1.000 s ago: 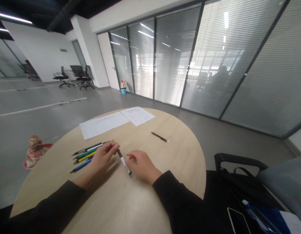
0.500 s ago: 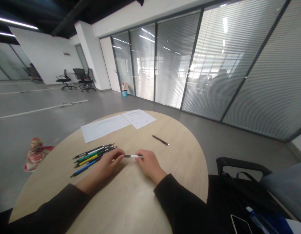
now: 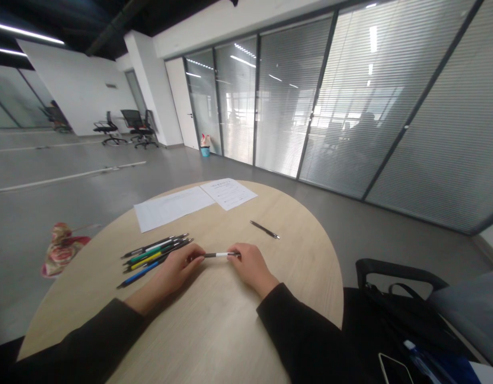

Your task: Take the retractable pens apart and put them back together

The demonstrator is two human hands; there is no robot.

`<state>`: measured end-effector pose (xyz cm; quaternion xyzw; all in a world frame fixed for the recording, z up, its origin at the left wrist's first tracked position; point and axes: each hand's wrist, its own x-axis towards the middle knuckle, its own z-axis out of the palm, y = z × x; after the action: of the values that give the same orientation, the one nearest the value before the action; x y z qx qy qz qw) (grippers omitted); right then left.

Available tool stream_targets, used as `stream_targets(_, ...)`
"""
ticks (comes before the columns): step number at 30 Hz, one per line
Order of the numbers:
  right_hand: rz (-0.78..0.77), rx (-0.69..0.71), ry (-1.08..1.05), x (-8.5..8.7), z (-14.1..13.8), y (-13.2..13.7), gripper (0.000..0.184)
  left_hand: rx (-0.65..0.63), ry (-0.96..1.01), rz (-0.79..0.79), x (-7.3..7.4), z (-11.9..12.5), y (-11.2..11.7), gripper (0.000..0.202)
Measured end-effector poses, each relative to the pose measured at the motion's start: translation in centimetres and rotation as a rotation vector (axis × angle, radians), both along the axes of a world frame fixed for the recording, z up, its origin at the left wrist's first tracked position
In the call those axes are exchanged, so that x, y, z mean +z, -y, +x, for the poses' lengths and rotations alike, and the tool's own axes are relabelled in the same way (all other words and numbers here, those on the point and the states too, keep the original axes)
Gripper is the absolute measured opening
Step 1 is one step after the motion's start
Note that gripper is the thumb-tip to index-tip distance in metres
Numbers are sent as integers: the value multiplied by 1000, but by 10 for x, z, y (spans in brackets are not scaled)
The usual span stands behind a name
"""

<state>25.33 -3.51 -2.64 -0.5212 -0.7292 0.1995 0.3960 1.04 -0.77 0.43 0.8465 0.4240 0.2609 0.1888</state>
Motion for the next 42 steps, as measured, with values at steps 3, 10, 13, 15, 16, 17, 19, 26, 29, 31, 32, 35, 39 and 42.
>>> stream_targets(3,6,1,-9,-2,2,-1,9,4,0,-11,0,0,0,21)
stream_targets(10,2,-7,-28,-4,8,-4,11,17,22,-38,-3,-2,-3,21)
stream_targets(13,-7,-19,-26,-5,12,-5,12,15,34,-36,-5,-4,-6,21)
stream_targets(15,-8,-26,-25,-5,14,-7,12,12,39,-35,-6,-5,-7,21)
stream_targets(16,-7,-31,-27,-5,15,-7,13,11,39,-34,-6,-5,-7,20)
stream_targets(17,-8,-36,-32,-6,16,-8,13,11,39,-34,-6,-5,-7,20)
stream_targets(19,-15,-47,-53,-7,18,-8,13,14,39,-35,-5,-5,-7,19)
stream_targets(26,-67,-66,-155,-12,21,-11,14,34,40,-41,-6,-7,-7,18)
stream_targets(29,-77,-71,-171,-13,23,-12,15,40,46,-53,-6,-7,-8,18)
stream_targets(31,-83,-80,-176,-14,23,-13,16,48,56,-65,-6,-7,-8,19)
stream_targets(32,-84,-84,-175,-14,24,-13,17,54,60,-68,-5,-7,-8,19)
stream_targets(35,-72,-87,-167,-16,25,-14,18,64,63,-65,-6,-7,-9,21)
stream_targets(39,-73,-93,-171,-21,27,-17,20,77,67,-74,-10,-10,-12,21)
stream_targets(42,-83,-105,-192,-23,28,-19,19,79,66,-84,-12,-11,-14,21)
